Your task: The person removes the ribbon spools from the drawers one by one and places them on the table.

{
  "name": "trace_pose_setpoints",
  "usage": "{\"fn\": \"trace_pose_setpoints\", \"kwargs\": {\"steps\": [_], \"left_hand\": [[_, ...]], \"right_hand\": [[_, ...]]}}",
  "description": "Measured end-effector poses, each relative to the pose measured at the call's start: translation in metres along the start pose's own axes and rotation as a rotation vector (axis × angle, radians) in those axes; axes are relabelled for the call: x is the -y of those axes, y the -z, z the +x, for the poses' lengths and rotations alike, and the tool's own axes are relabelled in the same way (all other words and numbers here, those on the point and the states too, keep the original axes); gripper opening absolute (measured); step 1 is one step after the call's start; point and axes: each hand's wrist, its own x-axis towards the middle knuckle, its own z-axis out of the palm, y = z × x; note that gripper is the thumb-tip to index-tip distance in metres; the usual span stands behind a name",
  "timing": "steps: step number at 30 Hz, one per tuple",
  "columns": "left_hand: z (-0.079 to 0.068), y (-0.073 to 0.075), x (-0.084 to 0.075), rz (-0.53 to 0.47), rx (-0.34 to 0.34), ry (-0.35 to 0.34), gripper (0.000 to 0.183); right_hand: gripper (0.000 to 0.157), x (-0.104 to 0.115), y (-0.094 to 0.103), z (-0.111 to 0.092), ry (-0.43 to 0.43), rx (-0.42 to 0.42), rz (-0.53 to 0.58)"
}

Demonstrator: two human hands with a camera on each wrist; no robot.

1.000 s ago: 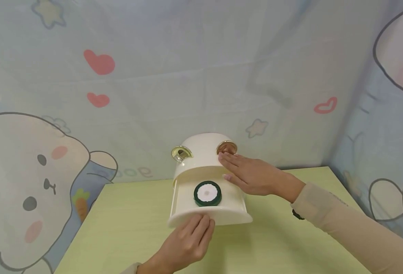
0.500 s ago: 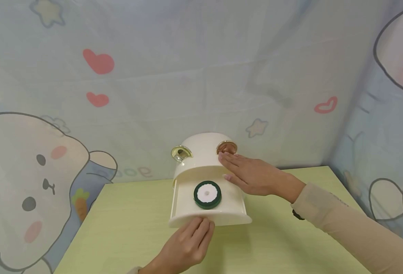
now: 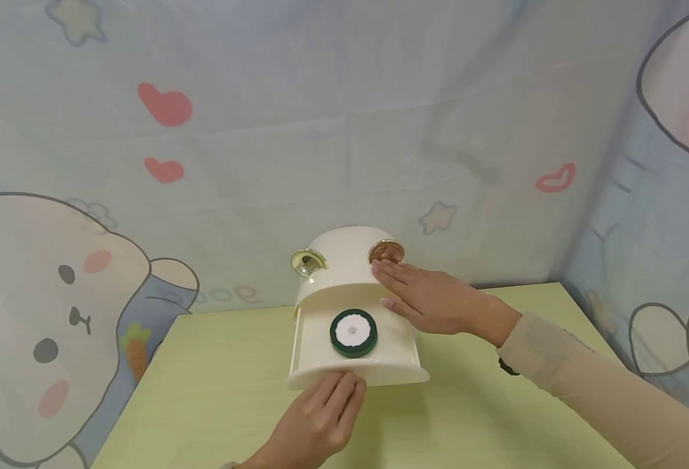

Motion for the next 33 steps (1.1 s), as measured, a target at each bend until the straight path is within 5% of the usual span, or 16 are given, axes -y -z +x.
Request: {"fn": "trace_pose_setpoints", "kwargs": {"steps": [6, 16, 23, 29, 33], "left_hand": [[0.006, 0.010, 0.001, -0.026, 0.027, 0.089, 0.029], [0.026, 0.034, 0.018, -0.243, 0.043, 0.257, 0.038], [0.037, 0.045, 0.043, -0.441, 0.138, 0.343, 0.033], [0.044, 0.047, 0.071, -0.517, 0.187, 0.396, 0.027], [0.047, 0.046, 0.087, -0.533, 0.262, 0.362, 0.029]], "right_hand": [[0.066, 0.002, 0.001, 0.000, 0.004, -0.006, 0.001], [0.066, 0.002, -0.002, -0.001, 0.009, -0.012, -0.014], [0.066, 0.000, -0.002, 0.001, 0.019, -0.014, -0.017], [0.067, -0.001, -0.002, 0.002, 0.025, -0.007, -0.026], [0.067, -0.001, -0.002, 0.001, 0.030, -0.008, -0.033]]}}
